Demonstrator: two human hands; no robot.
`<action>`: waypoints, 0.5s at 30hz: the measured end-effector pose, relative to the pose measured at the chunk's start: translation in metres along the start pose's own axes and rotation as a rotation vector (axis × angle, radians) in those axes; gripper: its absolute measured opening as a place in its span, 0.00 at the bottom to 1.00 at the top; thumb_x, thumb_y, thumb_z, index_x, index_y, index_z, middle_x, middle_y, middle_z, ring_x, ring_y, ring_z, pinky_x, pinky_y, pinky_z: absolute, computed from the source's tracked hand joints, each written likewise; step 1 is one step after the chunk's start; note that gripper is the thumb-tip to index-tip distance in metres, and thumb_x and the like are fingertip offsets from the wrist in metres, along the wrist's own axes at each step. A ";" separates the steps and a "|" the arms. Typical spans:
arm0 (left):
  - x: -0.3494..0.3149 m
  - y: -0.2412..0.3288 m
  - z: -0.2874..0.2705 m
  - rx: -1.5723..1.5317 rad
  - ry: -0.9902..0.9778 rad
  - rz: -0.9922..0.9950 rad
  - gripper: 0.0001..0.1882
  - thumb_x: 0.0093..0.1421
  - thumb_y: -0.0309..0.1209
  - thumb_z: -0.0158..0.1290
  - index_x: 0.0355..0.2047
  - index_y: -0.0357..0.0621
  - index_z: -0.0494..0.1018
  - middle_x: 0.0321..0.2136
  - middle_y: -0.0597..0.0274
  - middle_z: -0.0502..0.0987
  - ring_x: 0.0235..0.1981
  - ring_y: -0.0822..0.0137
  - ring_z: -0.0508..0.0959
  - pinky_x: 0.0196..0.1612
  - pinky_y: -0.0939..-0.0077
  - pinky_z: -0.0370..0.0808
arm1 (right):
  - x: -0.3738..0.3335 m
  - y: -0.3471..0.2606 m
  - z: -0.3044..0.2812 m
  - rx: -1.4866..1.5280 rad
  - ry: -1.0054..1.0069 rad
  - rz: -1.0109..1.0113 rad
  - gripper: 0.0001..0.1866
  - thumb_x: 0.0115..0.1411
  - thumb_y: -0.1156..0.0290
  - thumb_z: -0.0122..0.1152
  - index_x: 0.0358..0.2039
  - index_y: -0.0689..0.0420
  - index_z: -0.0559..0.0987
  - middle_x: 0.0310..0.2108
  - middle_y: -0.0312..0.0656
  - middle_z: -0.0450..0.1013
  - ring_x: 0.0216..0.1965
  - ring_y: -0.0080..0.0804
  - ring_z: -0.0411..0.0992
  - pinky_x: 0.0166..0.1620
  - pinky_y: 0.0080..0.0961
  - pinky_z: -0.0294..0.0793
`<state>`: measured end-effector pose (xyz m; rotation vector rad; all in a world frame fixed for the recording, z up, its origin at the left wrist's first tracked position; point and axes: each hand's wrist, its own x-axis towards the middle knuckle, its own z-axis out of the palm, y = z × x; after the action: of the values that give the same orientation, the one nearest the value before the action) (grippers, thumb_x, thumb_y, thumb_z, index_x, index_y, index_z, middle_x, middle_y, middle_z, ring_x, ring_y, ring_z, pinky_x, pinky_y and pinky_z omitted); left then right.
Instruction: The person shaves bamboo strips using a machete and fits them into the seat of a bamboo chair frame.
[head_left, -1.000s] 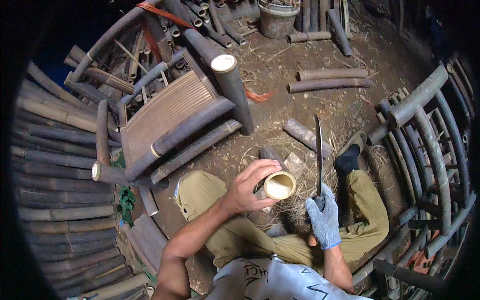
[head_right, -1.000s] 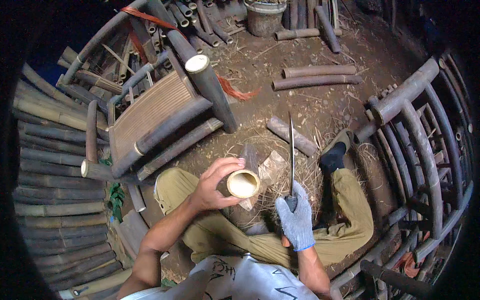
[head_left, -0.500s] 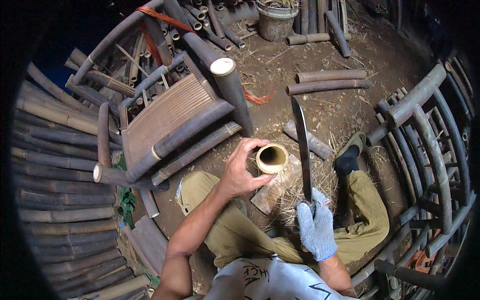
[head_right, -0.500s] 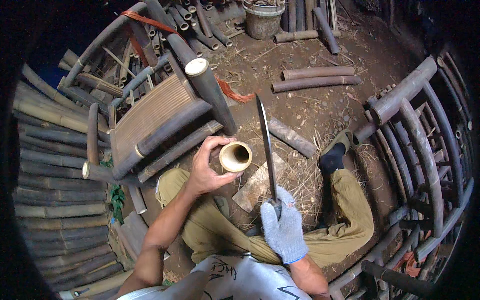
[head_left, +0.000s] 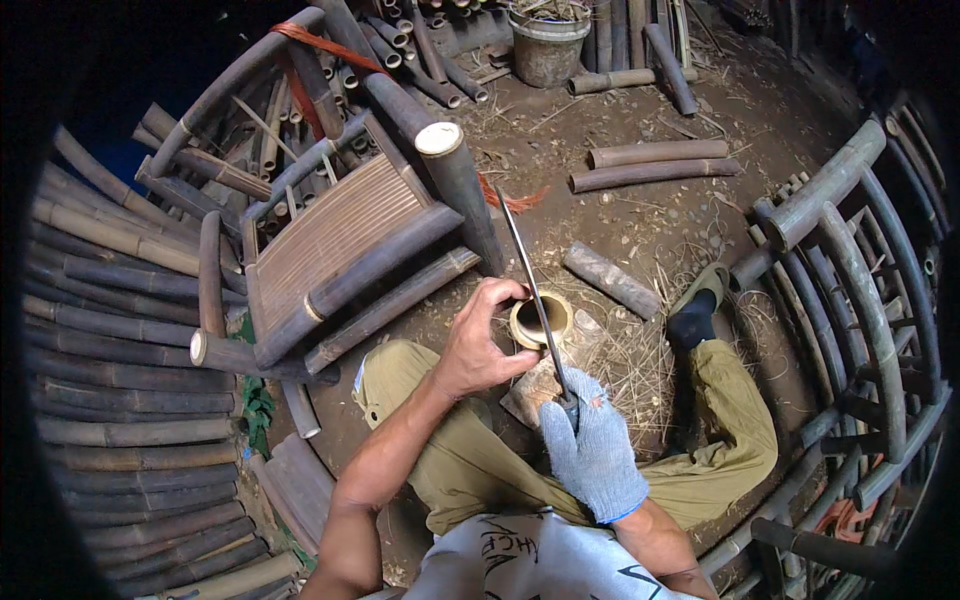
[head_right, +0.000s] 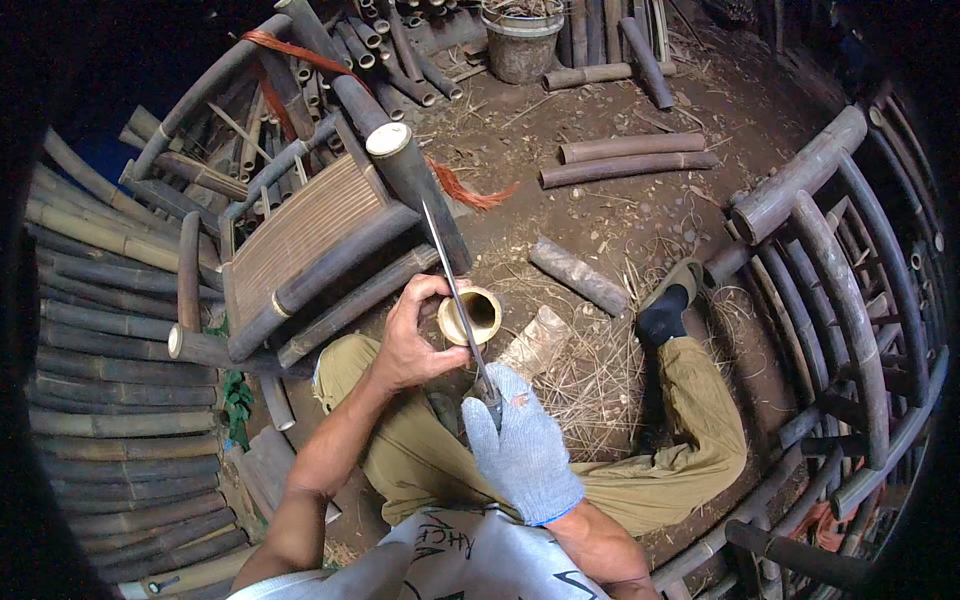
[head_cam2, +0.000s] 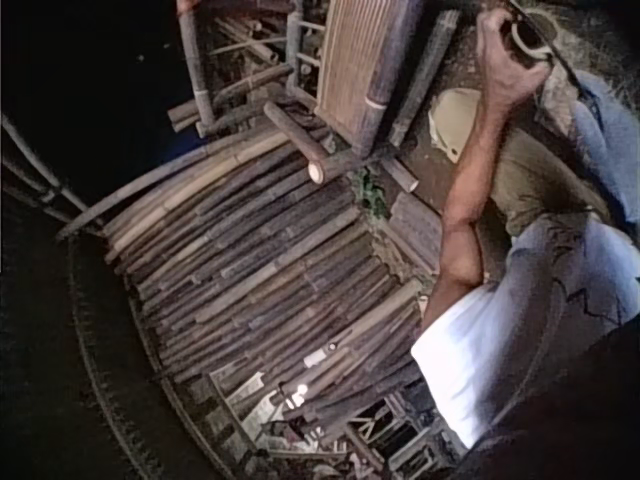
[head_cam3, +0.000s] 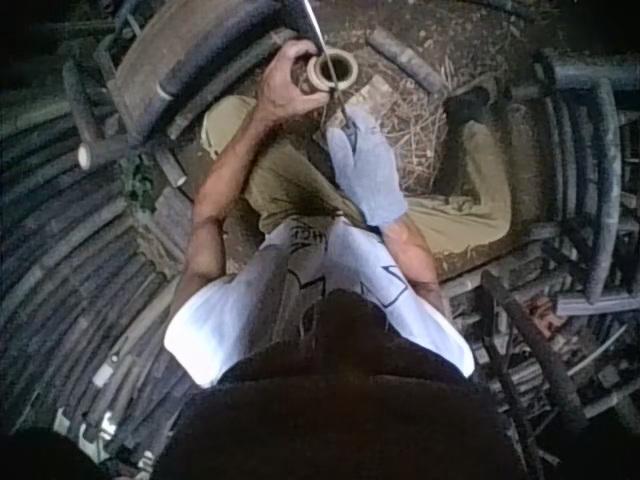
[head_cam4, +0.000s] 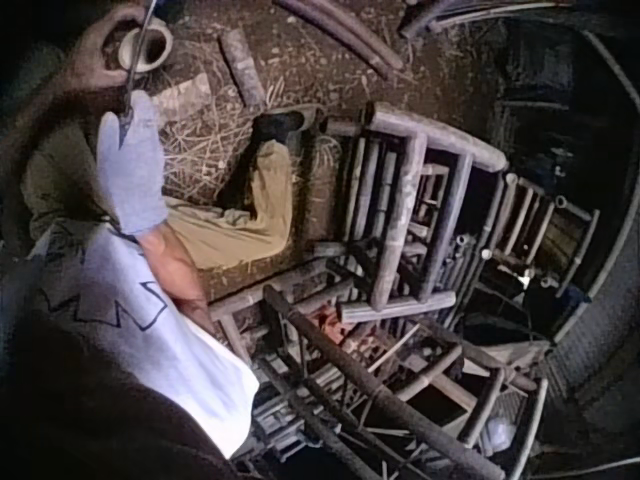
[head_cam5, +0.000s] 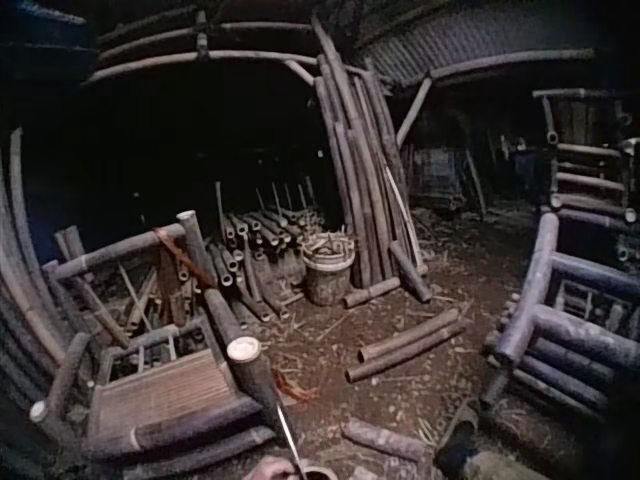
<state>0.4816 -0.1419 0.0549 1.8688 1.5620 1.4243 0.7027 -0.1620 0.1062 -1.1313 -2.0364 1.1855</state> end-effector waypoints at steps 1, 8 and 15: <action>0.000 0.000 0.001 -0.009 0.004 -0.002 0.37 0.40 0.28 0.71 0.52 0.42 0.67 0.47 0.53 0.74 0.51 0.53 0.77 0.56 0.63 0.74 | 0.000 0.000 0.000 0.000 0.015 -0.022 0.22 0.66 0.63 0.59 0.53 0.66 0.72 0.42 0.61 0.75 0.43 0.61 0.76 0.46 0.45 0.77; 0.000 0.006 0.002 -0.003 -0.002 0.005 0.37 0.40 0.27 0.71 0.51 0.42 0.68 0.46 0.53 0.74 0.50 0.53 0.77 0.55 0.63 0.74 | -0.002 -0.001 -0.002 -0.003 -0.002 0.007 0.21 0.65 0.64 0.60 0.53 0.66 0.72 0.43 0.62 0.75 0.43 0.61 0.76 0.45 0.45 0.77; -0.002 0.007 0.004 -0.040 0.017 -0.028 0.37 0.41 0.28 0.71 0.52 0.41 0.67 0.47 0.53 0.73 0.51 0.55 0.77 0.56 0.63 0.74 | -0.005 -0.003 -0.004 0.032 -0.028 0.060 0.23 0.65 0.65 0.60 0.55 0.66 0.72 0.46 0.63 0.75 0.46 0.62 0.76 0.49 0.44 0.77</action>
<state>0.4892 -0.1448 0.0570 1.8099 1.5494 1.4522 0.7072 -0.1657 0.1109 -1.1747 -2.0095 1.2652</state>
